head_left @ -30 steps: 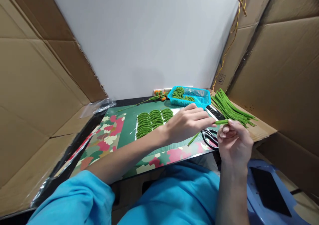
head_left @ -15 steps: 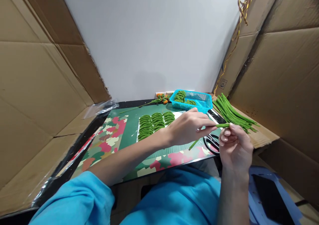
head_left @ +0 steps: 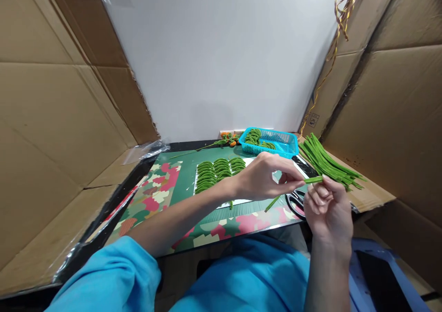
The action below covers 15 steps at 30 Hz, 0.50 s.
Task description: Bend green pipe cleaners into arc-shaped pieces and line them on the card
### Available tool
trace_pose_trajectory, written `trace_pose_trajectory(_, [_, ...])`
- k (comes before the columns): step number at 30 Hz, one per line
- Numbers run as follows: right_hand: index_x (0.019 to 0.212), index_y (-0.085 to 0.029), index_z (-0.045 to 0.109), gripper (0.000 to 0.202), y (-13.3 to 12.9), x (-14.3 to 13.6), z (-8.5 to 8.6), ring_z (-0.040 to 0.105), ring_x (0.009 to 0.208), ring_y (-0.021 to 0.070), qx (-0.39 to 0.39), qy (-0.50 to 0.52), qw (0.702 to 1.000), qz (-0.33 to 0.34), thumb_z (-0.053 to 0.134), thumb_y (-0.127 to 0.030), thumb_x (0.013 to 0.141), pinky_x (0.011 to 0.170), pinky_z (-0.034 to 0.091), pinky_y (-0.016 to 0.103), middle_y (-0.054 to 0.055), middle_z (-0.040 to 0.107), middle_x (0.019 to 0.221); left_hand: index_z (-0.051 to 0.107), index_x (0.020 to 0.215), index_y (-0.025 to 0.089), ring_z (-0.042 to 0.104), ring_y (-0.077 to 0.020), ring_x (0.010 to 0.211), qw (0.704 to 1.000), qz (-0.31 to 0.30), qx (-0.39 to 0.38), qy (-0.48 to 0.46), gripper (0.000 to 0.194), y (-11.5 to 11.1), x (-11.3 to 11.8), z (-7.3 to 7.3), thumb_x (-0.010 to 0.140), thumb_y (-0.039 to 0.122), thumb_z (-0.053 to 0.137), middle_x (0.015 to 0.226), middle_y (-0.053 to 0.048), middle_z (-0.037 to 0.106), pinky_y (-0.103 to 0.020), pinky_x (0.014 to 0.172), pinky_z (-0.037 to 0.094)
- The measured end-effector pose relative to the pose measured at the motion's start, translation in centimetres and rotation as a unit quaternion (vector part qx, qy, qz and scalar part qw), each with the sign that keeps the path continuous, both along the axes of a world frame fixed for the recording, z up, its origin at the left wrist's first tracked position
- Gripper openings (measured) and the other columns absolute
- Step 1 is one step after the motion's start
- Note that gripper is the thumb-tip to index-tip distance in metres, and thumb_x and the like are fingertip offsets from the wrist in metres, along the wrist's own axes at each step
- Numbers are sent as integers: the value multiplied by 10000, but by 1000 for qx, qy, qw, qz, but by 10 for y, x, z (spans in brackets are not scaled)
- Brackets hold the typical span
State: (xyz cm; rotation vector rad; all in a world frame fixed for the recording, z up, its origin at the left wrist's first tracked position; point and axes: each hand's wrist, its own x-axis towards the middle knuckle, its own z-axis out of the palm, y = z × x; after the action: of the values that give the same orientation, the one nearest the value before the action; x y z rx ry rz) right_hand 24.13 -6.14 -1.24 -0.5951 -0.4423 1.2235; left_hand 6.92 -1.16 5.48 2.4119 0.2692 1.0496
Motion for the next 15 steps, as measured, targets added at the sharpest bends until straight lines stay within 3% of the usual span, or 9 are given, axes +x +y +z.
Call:
trace_pose_trajectory(3, [605, -206, 484, 445, 1, -1, 0, 389, 397, 27, 7, 1, 1000, -9, 922, -279, 621, 308, 328, 118, -118, 446, 510, 787, 883, 126, 627, -118, 651, 1000, 13, -15, -11, 123, 1, 0, 0, 950, 205, 720, 769, -59, 766, -288, 674, 536])
trace_pose_trajectory(9, [740, -200, 630, 360, 2, -2, -6, 521, 464, 70, 46, -98, 990, -85, 954, -347, 682, 383, 409, 159, -75, 584, 591, 784, 960, 127, 631, -124, 753, 988, 52, -136, 41, 156, 9, -4, 3, 951, 275, 735, 854, -58, 759, -254, 646, 487])
trace_pose_trajectory(15, [740, -178, 722, 313, 2, -4, -8, 569, 485, 108, 86, -195, 975, -70, 931, -411, 737, 418, 466, 213, -21, 643, 612, 749, 950, 95, 595, -90, 619, 947, 6, -320, -30, 376, 22, -4, -1, 847, 437, 865, 760, -25, 690, -242, 583, 507])
